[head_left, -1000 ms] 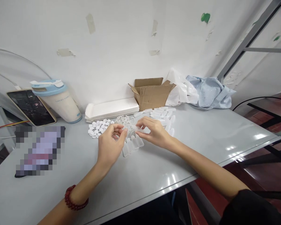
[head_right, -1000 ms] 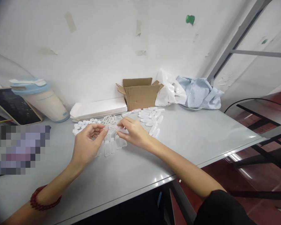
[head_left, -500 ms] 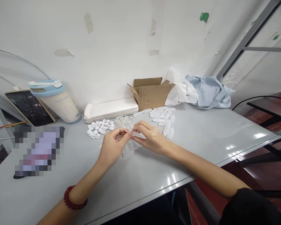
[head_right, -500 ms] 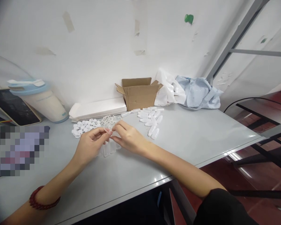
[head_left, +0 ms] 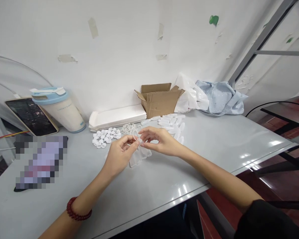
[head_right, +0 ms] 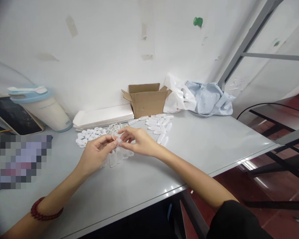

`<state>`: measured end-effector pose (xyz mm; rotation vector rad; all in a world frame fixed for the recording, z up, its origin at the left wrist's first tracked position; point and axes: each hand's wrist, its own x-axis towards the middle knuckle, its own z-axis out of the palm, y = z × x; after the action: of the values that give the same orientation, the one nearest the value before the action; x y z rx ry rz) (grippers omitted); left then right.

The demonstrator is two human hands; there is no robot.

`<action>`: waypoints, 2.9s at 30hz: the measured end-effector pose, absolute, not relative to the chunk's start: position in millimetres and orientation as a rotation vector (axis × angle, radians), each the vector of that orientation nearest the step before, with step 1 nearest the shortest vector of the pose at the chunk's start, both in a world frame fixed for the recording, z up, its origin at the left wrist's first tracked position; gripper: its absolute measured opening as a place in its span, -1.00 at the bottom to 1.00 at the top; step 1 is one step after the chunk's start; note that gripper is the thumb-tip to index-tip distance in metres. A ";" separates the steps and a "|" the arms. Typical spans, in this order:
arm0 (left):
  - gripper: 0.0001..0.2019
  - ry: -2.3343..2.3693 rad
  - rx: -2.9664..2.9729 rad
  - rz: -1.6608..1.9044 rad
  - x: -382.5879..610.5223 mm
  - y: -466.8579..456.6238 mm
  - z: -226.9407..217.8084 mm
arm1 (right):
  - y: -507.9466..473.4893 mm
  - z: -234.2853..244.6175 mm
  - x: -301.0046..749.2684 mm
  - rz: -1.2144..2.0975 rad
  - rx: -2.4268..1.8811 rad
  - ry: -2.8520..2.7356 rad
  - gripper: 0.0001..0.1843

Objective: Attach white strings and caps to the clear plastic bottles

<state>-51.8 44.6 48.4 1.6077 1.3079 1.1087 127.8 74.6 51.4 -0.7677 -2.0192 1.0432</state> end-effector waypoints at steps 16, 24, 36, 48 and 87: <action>-0.73 1.261 2.817 1.231 -45.4 46.2 39.0 | 80.4 54.2 127.6 1.052 -1.126 -1.827 -0.85; -0.66 1.350 2.878 1.009 -26.6 56.6 28.0 | 91.0 55.9 135.2 1.059 -1.254 -1.829 -0.86; -0.75 1.451 2.760 0.685 -16.4 53.9 18.9 | 101.4 49.5 143.2 1.012 -1.423 -2.241 -0.85; -0.78 1.452 2.743 0.576 -18.6 51.8 18.3 | 98.7 51.7 143.8 1.124 -1.431 -2.280 -0.86; -0.69 1.768 2.448 0.942 -60.7 124.3 59.0 | 114.8 79.4 180.3 0.161 -2.098 -2.397 -0.64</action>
<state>-60.7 124.3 59.0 2.4475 1.7681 0.9424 180.3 114.8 79.4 -2.0979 -2.3968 0.1614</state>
